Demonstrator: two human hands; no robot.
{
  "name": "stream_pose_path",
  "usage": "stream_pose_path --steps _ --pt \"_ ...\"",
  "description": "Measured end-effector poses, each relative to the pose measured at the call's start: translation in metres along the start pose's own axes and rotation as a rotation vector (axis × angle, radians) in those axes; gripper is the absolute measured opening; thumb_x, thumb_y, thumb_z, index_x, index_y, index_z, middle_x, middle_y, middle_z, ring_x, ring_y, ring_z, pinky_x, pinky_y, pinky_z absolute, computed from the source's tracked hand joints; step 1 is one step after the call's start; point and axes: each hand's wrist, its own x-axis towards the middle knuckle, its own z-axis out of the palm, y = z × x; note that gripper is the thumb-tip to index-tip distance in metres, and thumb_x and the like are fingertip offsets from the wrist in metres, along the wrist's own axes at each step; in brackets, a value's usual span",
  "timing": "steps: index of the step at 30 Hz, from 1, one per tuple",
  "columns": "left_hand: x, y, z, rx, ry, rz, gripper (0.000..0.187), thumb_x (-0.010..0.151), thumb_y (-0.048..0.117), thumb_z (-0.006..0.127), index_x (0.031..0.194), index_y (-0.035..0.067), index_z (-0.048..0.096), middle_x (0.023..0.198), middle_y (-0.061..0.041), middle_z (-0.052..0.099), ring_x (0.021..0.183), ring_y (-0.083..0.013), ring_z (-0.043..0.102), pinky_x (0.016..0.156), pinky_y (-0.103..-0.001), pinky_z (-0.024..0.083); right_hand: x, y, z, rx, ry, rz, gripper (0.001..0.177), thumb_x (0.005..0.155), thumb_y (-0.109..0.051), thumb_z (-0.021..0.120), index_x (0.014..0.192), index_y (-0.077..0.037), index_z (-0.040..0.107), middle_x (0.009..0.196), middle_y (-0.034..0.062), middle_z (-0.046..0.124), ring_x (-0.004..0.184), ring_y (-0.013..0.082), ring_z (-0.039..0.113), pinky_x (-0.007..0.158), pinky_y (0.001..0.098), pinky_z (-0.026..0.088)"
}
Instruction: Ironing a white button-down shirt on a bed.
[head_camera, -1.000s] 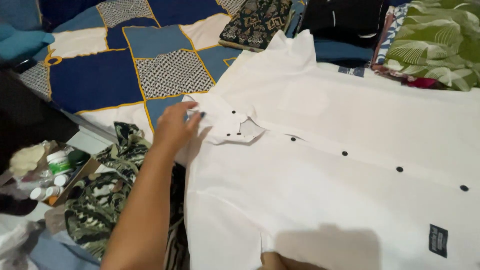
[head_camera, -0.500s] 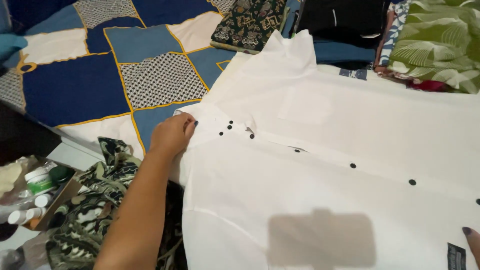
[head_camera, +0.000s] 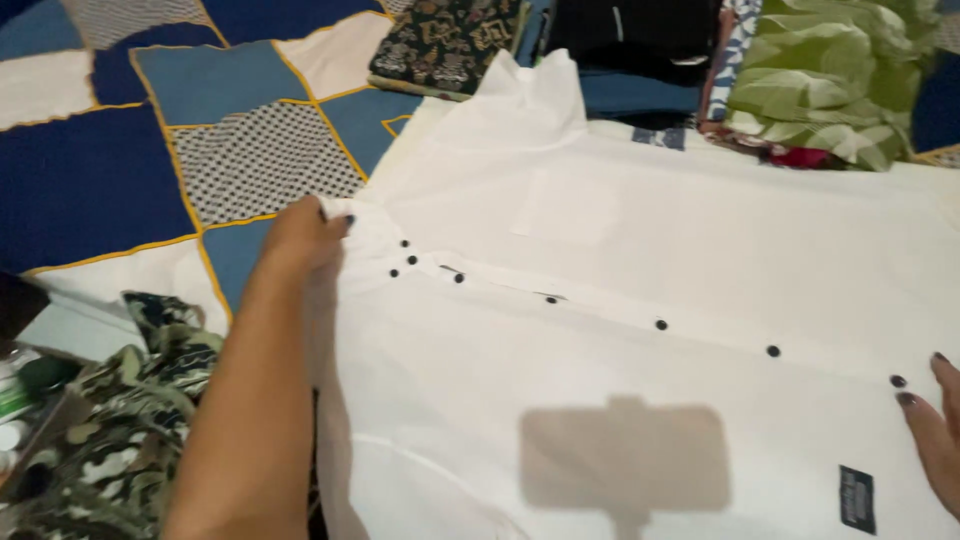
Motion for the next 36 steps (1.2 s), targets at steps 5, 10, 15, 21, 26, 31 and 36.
stream_pose_path --steps 5,10,15,21,26,31,36 --pt "-0.011 -0.007 -0.003 0.086 0.077 0.104 0.035 0.091 0.036 0.075 0.094 0.001 0.07 0.092 -0.023 0.073 0.087 -0.0416 0.071 0.077 -0.052 0.053 -0.026 -0.043 -0.021 -1.016 0.348 -0.515 0.065 0.099 -0.032 0.061 0.153 0.002 0.049 0.148 0.0288 0.052 0.14 0.0349 0.052 0.116 0.0473 0.047" --pt "-0.03 0.03 -0.021 0.269 0.033 -0.007 0.062 0.098 0.058 0.062 0.1 -0.001 0.079 0.103 -0.027 0.074 0.097 -0.0437 0.071 0.084 -0.053 0.054 -0.059 -0.098 -0.038 -0.966 0.222 -0.425 0.072 0.088 -0.037 0.066 0.15 -0.005 0.05 0.157 0.0259 0.045 0.145 0.0347 0.04 0.113 0.0579 0.03" --pt "-0.018 0.045 -0.026 0.771 -0.231 -0.134 0.096 0.091 0.087 0.04 0.101 0.004 0.086 0.105 -0.021 0.08 0.099 -0.0374 0.075 0.086 -0.05 0.057 -0.05 -0.07 -0.045 -0.744 0.378 -0.284 0.05 0.098 -0.034 0.064 0.145 -0.016 0.062 0.152 0.0123 0.056 0.144 0.0293 0.047 0.12 0.0558 0.021" --pt "-0.007 0.038 -0.006 0.765 -0.257 0.113 0.063 0.09 0.066 0.06 0.111 0.013 0.085 0.097 -0.012 0.084 0.085 -0.0268 0.08 0.081 -0.038 0.06 -0.045 -0.048 -0.073 -0.651 0.556 -0.091 0.05 0.083 -0.044 0.082 0.126 -0.02 0.077 0.126 0.014 0.065 0.12 0.0336 0.053 0.104 0.0501 0.029" --pt "-0.004 0.003 0.015 0.521 -0.117 0.298 0.037 0.094 0.042 0.069 0.118 0.015 0.081 0.092 -0.009 0.083 0.077 -0.0235 0.08 0.077 -0.034 0.062 -0.063 -0.06 -0.088 -0.348 0.494 -0.002 0.035 0.085 -0.043 0.082 0.108 -0.017 0.078 0.103 0.0079 0.073 0.104 0.0276 0.065 0.106 0.0481 0.036" --pt "-0.024 0.008 0.017 0.298 -0.018 0.204 0.029 0.105 0.033 0.063 0.114 0.01 0.079 0.082 -0.012 0.081 0.075 -0.0257 0.075 0.072 -0.037 0.061 -0.071 -0.07 -0.089 -0.277 0.519 -0.092 0.03 0.088 -0.038 0.08 0.109 -0.017 0.078 0.108 0.0057 0.073 0.103 0.026 0.067 0.104 0.0493 0.039" --pt "-0.037 0.014 0.014 0.313 -0.051 0.185 0.036 0.101 0.035 0.064 0.125 0.012 0.075 0.099 -0.014 0.08 0.087 -0.0288 0.077 0.081 -0.04 0.06 -0.068 -0.064 -0.09 -0.637 0.571 -0.286 0.018 0.089 -0.034 0.083 0.101 -0.021 0.082 0.11 0.0103 0.072 0.105 0.0333 0.066 0.094 0.0521 0.045"
